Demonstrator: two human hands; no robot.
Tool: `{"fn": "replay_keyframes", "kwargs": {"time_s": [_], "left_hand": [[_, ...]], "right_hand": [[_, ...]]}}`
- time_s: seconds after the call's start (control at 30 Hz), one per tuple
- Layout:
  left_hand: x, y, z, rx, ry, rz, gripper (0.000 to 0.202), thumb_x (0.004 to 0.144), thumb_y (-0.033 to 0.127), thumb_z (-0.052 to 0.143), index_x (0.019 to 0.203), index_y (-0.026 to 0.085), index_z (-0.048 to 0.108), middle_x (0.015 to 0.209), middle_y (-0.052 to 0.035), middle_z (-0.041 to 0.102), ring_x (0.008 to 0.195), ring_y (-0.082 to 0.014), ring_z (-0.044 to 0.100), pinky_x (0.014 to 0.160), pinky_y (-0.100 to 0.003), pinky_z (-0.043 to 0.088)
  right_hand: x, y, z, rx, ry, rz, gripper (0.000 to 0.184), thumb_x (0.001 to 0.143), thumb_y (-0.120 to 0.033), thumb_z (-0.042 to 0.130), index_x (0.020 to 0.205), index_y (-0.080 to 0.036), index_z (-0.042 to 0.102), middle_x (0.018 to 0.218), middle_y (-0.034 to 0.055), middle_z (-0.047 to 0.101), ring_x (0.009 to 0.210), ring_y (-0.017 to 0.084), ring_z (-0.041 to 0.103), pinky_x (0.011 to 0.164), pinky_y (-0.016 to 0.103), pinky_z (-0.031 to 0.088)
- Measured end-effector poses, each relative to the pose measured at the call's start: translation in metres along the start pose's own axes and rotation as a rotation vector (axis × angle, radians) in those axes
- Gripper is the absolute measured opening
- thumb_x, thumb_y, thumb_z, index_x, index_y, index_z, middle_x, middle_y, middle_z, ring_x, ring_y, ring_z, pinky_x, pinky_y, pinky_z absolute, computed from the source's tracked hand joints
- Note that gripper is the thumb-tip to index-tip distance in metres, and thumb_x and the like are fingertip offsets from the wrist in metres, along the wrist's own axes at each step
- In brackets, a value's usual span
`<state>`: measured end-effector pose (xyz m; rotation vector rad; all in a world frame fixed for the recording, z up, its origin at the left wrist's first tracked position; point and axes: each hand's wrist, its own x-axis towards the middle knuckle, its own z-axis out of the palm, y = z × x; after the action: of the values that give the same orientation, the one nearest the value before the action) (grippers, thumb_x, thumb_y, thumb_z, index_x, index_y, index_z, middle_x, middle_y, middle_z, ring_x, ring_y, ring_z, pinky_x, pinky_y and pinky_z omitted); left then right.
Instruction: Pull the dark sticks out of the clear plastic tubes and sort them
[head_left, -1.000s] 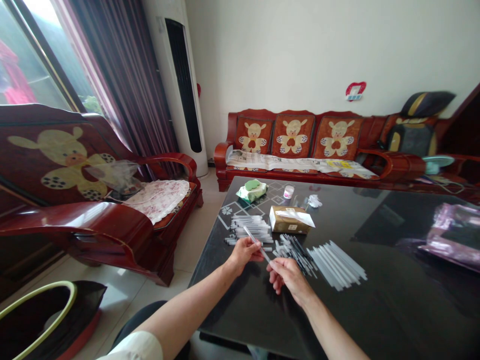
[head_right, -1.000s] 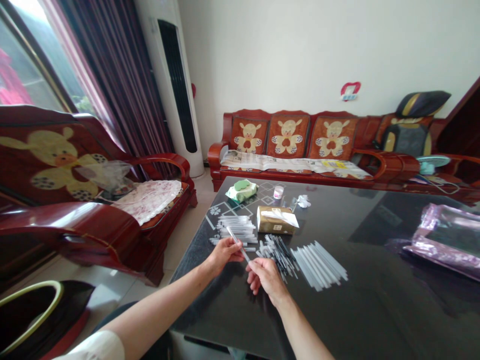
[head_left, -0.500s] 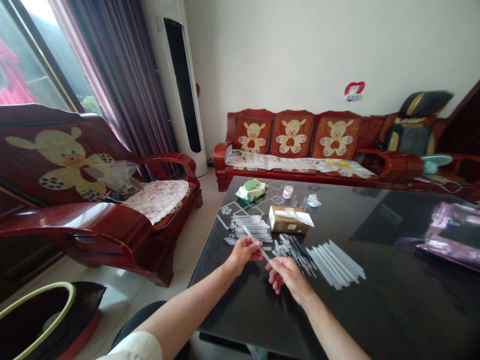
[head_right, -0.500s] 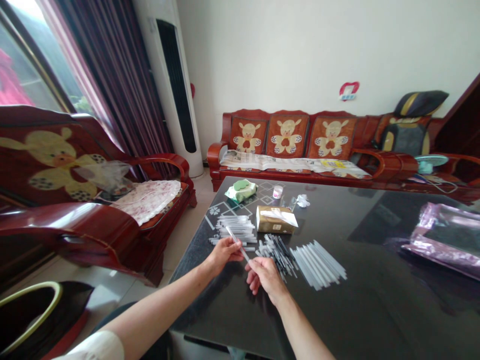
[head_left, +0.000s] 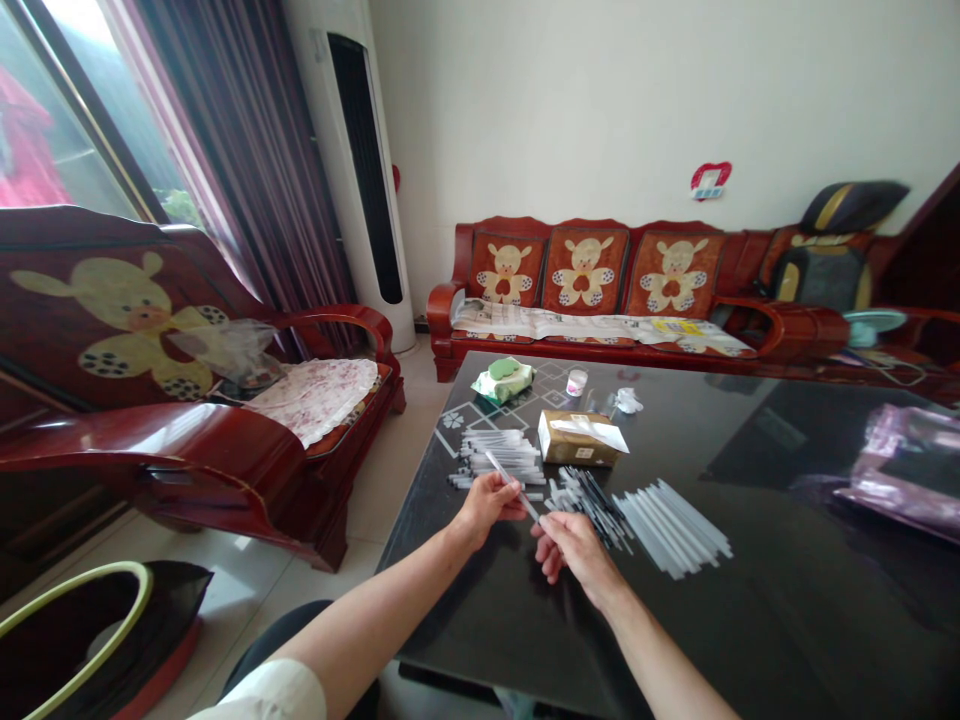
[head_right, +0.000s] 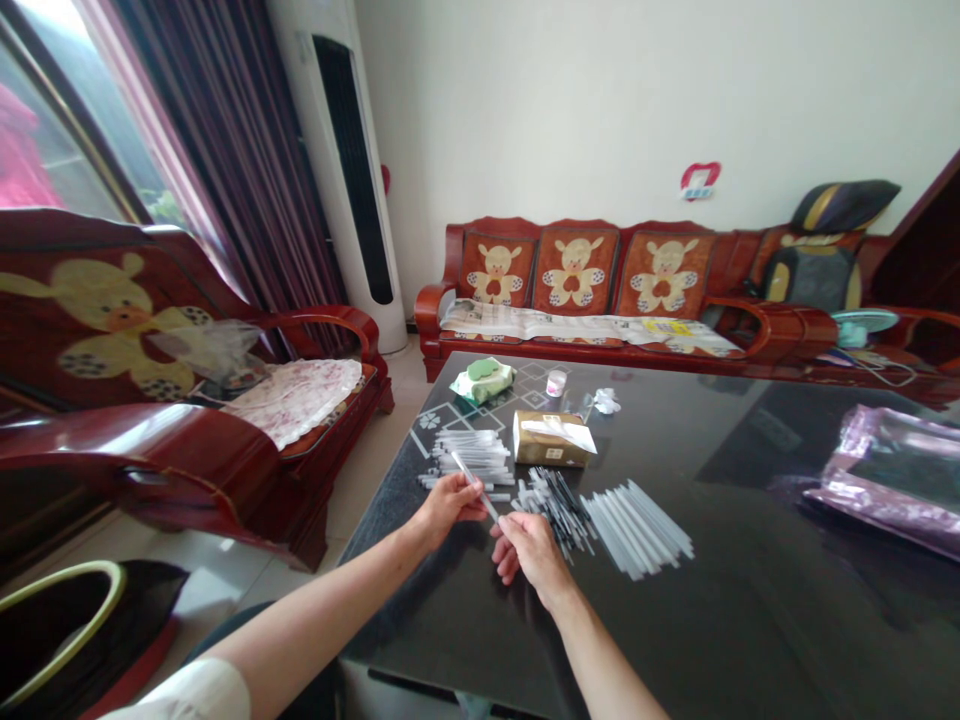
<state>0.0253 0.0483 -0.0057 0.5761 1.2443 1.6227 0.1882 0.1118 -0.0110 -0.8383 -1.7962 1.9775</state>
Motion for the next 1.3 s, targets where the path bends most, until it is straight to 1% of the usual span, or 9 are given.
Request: {"fn": "replay_keyframes", "kwargs": {"time_s": [0.23,0.33,0.47,0.53,0.77,0.93,1.03,1.17,1.3], "left_hand": [[-0.0015,-0.0005,0.0034,-0.005,0.016,0.004,0.042,0.06,0.042,0.079,0.078,0.011,0.057,0.067,-0.0065,0.067,0.054,-0.0141,0.063,0.056,-0.028,0.054],[-0.0009,-0.0007,0.0032,-0.012,0.004,0.004,0.041,0.06,0.041,0.079,0.079,0.011,0.057,0.067,-0.0065,0.067,0.055,-0.0144,0.063,0.057,-0.028,0.054],[0.0012,-0.0005,0.0004,-0.014,0.005,0.01,0.039,0.062,0.04,0.078,0.078,0.011,0.057,0.068,-0.0066,0.067,0.056,-0.0143,0.064,0.057,-0.027,0.054],[0.002,-0.0004,-0.0007,-0.013,0.009,0.01,0.037,0.064,0.039,0.077,0.078,0.011,0.057,0.068,-0.0068,0.067,0.056,-0.0139,0.063,0.057,-0.027,0.054],[0.001,-0.0001,0.0009,-0.015,0.003,0.015,0.036,0.065,0.038,0.077,0.079,0.012,0.057,0.07,-0.0068,0.068,0.057,-0.0143,0.064,0.057,-0.027,0.055],[0.0015,0.0,0.0004,-0.021,0.0,0.011,0.036,0.065,0.038,0.077,0.078,0.012,0.057,0.07,-0.0069,0.068,0.057,-0.0143,0.064,0.058,-0.027,0.055],[0.0012,-0.0002,0.0005,-0.018,-0.003,0.009,0.036,0.064,0.038,0.077,0.078,0.012,0.057,0.07,-0.0068,0.068,0.057,-0.0144,0.064,0.058,-0.028,0.055],[0.0004,-0.0003,0.002,-0.012,-0.002,0.008,0.036,0.065,0.038,0.077,0.079,0.012,0.057,0.069,-0.0065,0.067,0.057,-0.0142,0.064,0.057,-0.027,0.055],[0.0001,0.0005,0.0021,-0.011,0.013,0.01,0.035,0.065,0.038,0.077,0.078,0.012,0.058,0.068,-0.0067,0.067,0.056,-0.0136,0.063,0.057,-0.027,0.055]], "right_hand": [[0.001,0.0012,-0.0026,-0.01,0.088,-0.042,0.034,0.074,-0.047,0.062,0.075,-0.013,0.057,0.052,-0.0003,0.06,0.036,0.01,0.052,0.032,0.02,0.042],[0.001,-0.0009,-0.0008,0.004,0.11,-0.034,0.035,0.07,-0.047,0.066,0.073,-0.014,0.056,0.053,0.0005,0.062,0.037,0.01,0.053,0.034,0.021,0.044],[0.0,-0.0023,0.0019,0.027,0.047,0.024,0.045,0.077,-0.057,0.055,0.08,-0.012,0.058,0.055,0.0033,0.063,0.039,0.013,0.057,0.035,0.023,0.046],[-0.0006,-0.0023,0.0021,0.026,0.011,0.019,0.045,0.079,-0.057,0.052,0.082,-0.012,0.059,0.055,0.0032,0.063,0.039,0.013,0.057,0.035,0.022,0.045],[0.0028,-0.0006,-0.0012,0.004,0.077,-0.02,0.037,0.068,-0.048,0.068,0.072,-0.013,0.058,0.057,0.0029,0.064,0.041,0.013,0.057,0.038,0.023,0.047],[0.0008,-0.0022,0.0018,0.021,0.031,0.016,0.047,0.079,-0.057,0.051,0.082,-0.012,0.06,0.056,0.004,0.064,0.04,0.013,0.057,0.036,0.023,0.046],[-0.0017,-0.0049,0.0018,0.004,0.023,-0.024,0.041,0.078,-0.053,0.057,0.079,-0.012,0.059,0.056,0.0029,0.064,0.041,0.012,0.057,0.037,0.022,0.045],[-0.0017,-0.0063,0.0007,0.016,0.082,-0.037,0.036,0.069,-0.047,0.067,0.075,-0.014,0.057,0.058,0.0018,0.064,0.042,0.012,0.057,0.039,0.021,0.046],[-0.0004,-0.0046,0.0018,0.031,0.047,0.018,0.043,0.076,-0.055,0.057,0.081,-0.012,0.059,0.057,0.0031,0.064,0.041,0.013,0.058,0.037,0.023,0.046]]}}
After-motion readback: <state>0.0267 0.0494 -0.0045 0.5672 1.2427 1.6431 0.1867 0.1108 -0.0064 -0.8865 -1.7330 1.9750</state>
